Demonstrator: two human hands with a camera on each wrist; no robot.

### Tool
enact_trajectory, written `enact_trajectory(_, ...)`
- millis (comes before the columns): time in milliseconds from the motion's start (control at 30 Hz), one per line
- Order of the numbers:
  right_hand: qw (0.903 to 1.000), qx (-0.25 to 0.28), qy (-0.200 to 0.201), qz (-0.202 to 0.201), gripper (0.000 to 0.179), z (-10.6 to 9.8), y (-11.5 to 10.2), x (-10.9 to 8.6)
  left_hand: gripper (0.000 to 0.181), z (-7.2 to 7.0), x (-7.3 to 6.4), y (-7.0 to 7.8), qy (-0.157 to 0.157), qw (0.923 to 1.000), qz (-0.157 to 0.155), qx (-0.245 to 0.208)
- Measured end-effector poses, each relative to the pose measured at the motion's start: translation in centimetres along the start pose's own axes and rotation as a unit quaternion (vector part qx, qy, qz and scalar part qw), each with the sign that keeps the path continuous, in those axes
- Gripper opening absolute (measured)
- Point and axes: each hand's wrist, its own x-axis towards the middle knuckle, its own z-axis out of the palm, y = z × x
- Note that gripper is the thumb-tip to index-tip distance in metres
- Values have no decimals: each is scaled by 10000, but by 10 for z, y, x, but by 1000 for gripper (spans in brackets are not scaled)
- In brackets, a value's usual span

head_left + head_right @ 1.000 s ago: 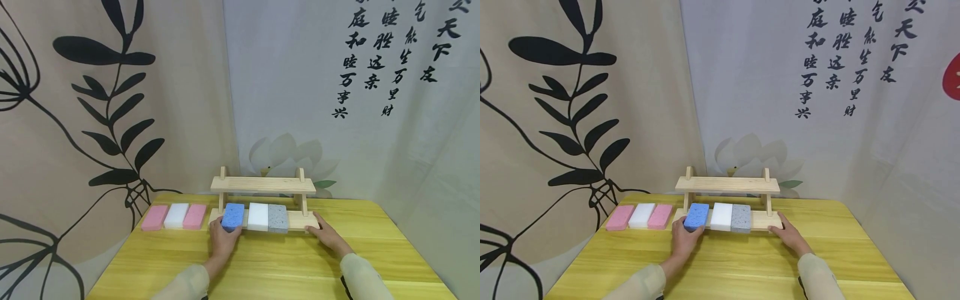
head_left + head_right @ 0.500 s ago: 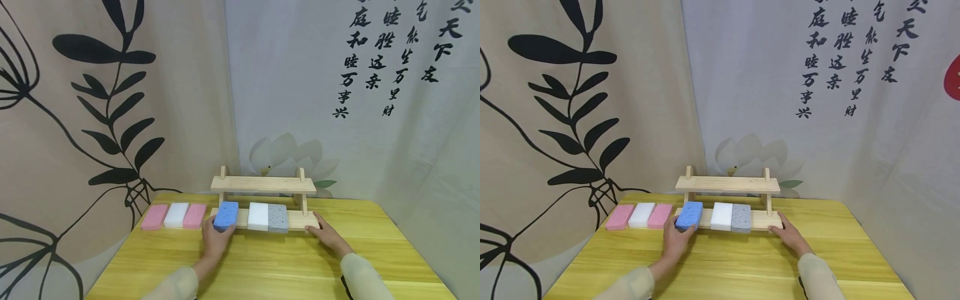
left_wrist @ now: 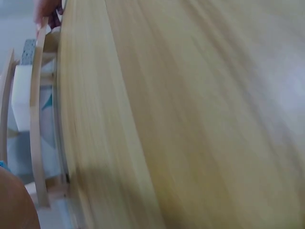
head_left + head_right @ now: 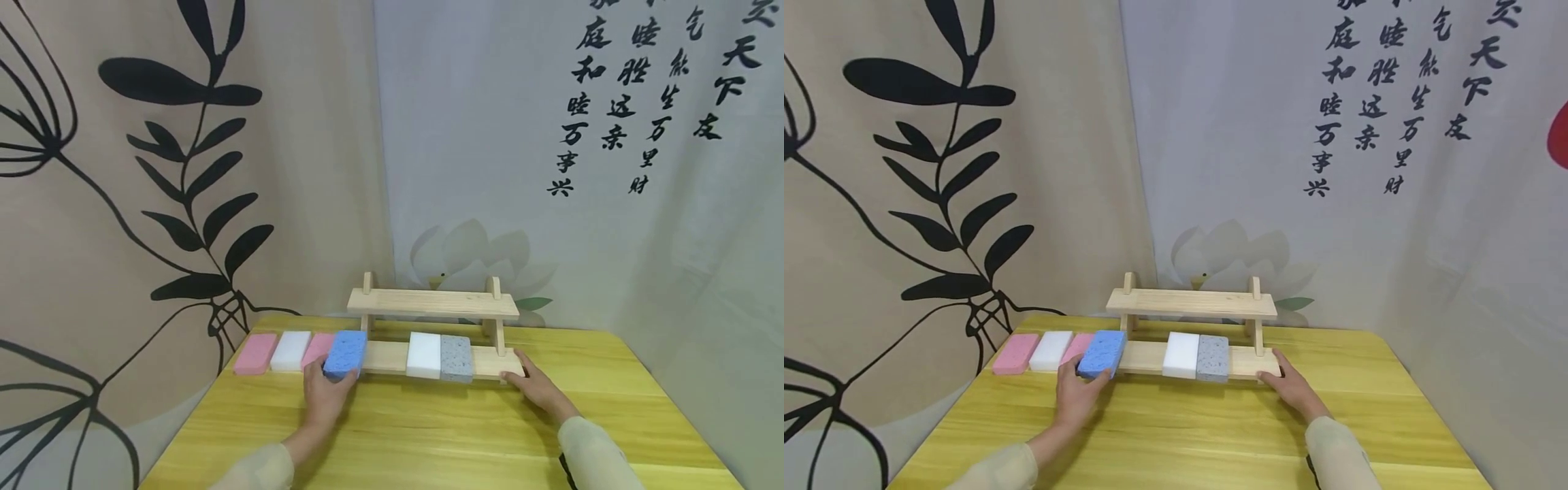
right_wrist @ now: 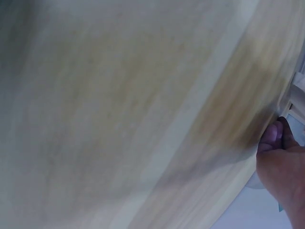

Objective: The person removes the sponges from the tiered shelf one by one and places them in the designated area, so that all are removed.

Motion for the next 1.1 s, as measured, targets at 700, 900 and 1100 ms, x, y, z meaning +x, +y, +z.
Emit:
enact_trajectory(700,10000,79,37,-16,93,1,3,0,77,-53,-1,-28,-231,9976,-243,602)
enact_trajectory(900,9999,117,22,-81,93,1,4,0,77,-60,-6,-37,-336,9955,-253,846)
enact_trajectory(1100,9998,158,92,-89,94,0,3,-1,77,-62,-11,-44,-424,9944,-260,935)
